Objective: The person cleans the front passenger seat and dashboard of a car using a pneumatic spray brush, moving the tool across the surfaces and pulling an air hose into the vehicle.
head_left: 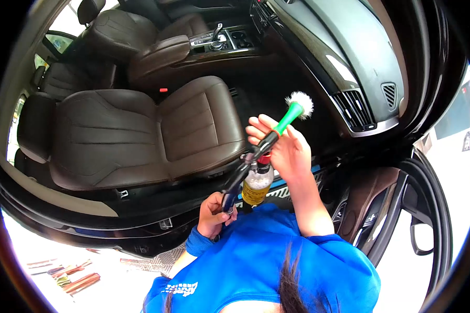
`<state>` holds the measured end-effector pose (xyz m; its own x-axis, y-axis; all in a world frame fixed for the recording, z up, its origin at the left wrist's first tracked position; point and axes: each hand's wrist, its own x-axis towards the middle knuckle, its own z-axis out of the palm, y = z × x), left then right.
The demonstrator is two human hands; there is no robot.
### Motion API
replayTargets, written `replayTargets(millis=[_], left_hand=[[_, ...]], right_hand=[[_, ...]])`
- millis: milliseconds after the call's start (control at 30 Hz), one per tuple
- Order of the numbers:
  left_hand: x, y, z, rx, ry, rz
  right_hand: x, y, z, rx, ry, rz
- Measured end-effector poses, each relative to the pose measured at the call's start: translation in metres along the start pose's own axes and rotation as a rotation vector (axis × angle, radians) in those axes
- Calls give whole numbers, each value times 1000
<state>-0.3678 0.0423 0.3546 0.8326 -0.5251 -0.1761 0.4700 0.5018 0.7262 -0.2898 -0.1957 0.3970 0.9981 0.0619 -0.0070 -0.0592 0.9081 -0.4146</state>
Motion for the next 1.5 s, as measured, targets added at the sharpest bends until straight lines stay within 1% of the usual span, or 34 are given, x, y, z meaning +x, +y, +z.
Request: replayTargets(millis=[33, 67, 133, 200, 300, 400, 433, 467, 533, 600, 667, 700, 767, 867, 933, 1000, 1067, 1133, 1200, 1267, 1300, 1367, 1400, 1433, 1500], left_hand=[[-2, 2, 2, -1, 43, 14], [-3, 2, 0, 12, 46, 13], [-7, 1, -6, -1, 121, 90], [-6, -1, -10, 13, 140, 127], [-7, -3, -10, 27, 275, 207], [-5, -5, -1, 27, 328, 263], [-6, -8, -4, 23, 296, 269], [-7, -9, -2, 17, 312, 273], [-4, -2, 4, 62, 295, 177], [-1, 0, -6, 61, 116, 98], [5, 17, 10, 55, 57, 13], [7, 17, 9, 49, 70, 26], [9, 17, 8, 52, -16, -48], [9, -1, 0, 56, 34, -29], [8, -6, 3, 67, 68, 7], [7, -12, 0, 53, 84, -7], [7, -18, -3, 73, 80, -14], [7, -18, 7, 87, 80, 75], [9, -25, 9, 265, 124, 85], [5, -23, 15, 384, 151, 200], [2, -27, 16, 379, 196, 224], [2, -32, 16, 205, 152, 91], [3, -30, 16, 236, 181, 89], [13, -41, 20, 247, 222, 121], [9, -40, 20, 225, 236, 146]], right_hand=[[1, 4, -1, 65, -98, 28], [4, 9, -7, 84, -145, 45], [5, 16, 0, 52, -70, 40], [7, 20, 6, 17, -68, 18], [9, 24, 13, -32, -50, -4], [11, 26, 15, -54, -25, -15], [11, 26, 12, -59, -14, -22], [12, 26, 8, -65, -1, -23], [16, 26, -1, -69, 18, -35], [20, 27, -10, -88, 36, -66], [23, 22, -13, -67, 97, -26], [24, 20, -16, -63, 142, -15], [26, 17, -24, -58, 141, -4], [21, 12, -27, -83, 127, -1], [13, 7, -16, -136, 199, 25], [13, 5, -29, -182, 121, 15], [11, 0, -42, -259, 97, 18], [11, -7, -51, -186, -56, 88], [13, -10, -70, -226, -28, 81], [11, -14, -75, -140, -80, 123], [10, -16, -77, -122, -41, 146], [6, -14, -64, -65, 38, 154], [10, -14, -59, -70, 30, 153], [17, -22, -76, -55, -25, 203], [19, -22, -79, -54, -111, 279]])
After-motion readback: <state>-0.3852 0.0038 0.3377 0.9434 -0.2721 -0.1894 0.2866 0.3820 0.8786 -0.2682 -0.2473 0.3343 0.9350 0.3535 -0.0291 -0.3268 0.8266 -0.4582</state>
